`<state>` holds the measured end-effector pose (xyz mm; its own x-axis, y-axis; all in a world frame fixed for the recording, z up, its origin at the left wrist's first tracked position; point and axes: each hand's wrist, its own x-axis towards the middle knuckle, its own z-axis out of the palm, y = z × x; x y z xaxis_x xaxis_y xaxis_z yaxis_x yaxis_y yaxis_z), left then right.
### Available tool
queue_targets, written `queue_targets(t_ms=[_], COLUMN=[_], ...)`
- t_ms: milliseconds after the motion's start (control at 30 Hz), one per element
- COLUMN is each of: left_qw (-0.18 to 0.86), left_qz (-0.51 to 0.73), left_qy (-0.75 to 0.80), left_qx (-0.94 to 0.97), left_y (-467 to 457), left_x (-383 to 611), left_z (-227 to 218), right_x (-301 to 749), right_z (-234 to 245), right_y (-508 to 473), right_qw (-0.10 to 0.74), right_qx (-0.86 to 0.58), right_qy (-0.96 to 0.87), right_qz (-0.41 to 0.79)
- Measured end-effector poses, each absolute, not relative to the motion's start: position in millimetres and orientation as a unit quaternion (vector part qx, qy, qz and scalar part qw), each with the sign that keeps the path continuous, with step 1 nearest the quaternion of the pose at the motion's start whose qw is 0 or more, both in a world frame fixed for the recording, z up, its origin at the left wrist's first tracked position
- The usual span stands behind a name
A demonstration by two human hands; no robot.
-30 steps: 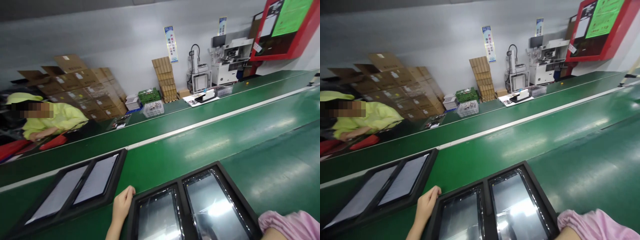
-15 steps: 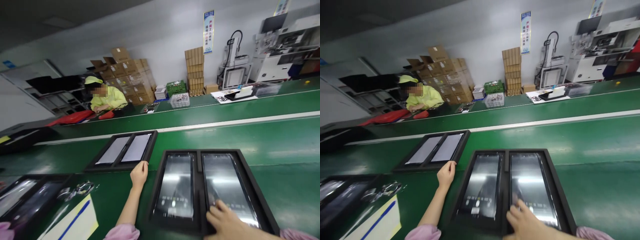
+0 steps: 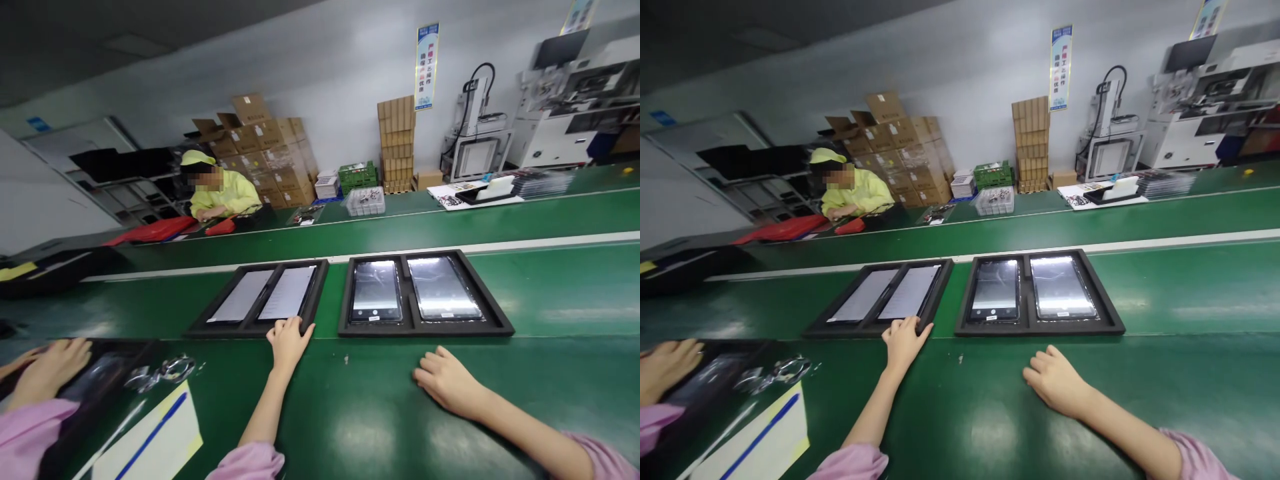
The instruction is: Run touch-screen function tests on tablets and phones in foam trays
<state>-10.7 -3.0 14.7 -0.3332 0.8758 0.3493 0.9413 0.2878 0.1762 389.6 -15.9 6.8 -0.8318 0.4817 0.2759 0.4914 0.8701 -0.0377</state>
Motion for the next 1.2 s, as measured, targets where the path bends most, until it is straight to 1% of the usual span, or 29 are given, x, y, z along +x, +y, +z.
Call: queue_targets(t_ms=[67,167,233,267,300,367,433,467,533,567,600,667,700,767,800,867,933,967,1033,1133,1200], left_qw=[0.077,0.089,0.104,0.111,0.117,0.113,0.089,0.072,0.037,0.015,-0.007,-0.038,-0.035,0.003,0.031,0.074,0.091,0.082,0.033,-0.034,-0.038], left_qz=[-0.222,-0.303,-0.365,-0.39,-0.411,-0.442,-0.456,-0.458,-0.444,-0.424,-0.397,-0.333,-0.312,-0.286,-0.276,-0.24,-0.199,-0.187,-0.179,-0.206,-0.22], left_qy=[-0.8,-0.788,-0.757,-0.74,-0.723,-0.69,-0.657,-0.637,-0.582,-0.541,-0.497,-0.418,-0.387,-0.378,-0.406,-0.529,-0.679,-0.733,-0.789,-0.796,-0.793], left_qx=[-0.552,-0.529,-0.532,-0.537,-0.543,-0.562,-0.594,-0.616,-0.68,-0.726,-0.772,-0.844,-0.867,-0.881,-0.871,-0.81,-0.701,-0.649,-0.587,-0.568,-0.566], left_y=[-2,-3,-9,-13,-19,-35,-57,-71,-103,-120,-137,-168,-181,-198,-203,-207,-211,-213,-222,-236,-240], left_x=[-10,-6,5,13,24,52,85,103,139,155,170,192,197,193,184,156,125,113,97,94,99], left_z=[22,43,62,71,80,95,101,99,88,80,70,50,42,32,29,25,20,17,9,3,5], right_x=[387,386,387,388,388,387,382,379,374,373,375,388,398,427,443,475,503,514,530,534,522], right_z=[1,-2,-3,-4,-4,-3,3,9,22,29,36,44,45,41,37,25,14,9,5,16,31], right_y=[-5,8,11,12,13,12,9,6,-5,-12,-21,-44,-57,-83,-95,-114,-124,-125,-124,-119,-118], right_qw=[0.145,0.177,0.199,0.217,0.24,0.293,0.333,0.341,0.345,0.354,0.374,0.42,0.435,0.43,0.416,0.391,0.378,0.374,0.358,0.29,0.252], right_qx=[-0.303,-0.365,-0.376,-0.375,-0.373,-0.36,-0.328,-0.303,-0.265,-0.268,-0.29,-0.364,-0.402,-0.455,-0.473,-0.507,-0.535,-0.547,-0.58,-0.671,-0.672], right_qy=[-0.942,-0.912,-0.899,-0.89,-0.874,-0.812,-0.705,-0.643,-0.534,-0.496,-0.471,-0.45,-0.447,-0.445,-0.443,-0.436,-0.45,-0.472,-0.543,-0.638,-0.688], right_qz=[0.021,0.059,0.101,0.142,0.199,0.354,0.533,0.615,0.725,0.746,0.744,0.699,0.671,0.641,0.638,0.632,0.607,0.581,0.489,0.244,0.107])
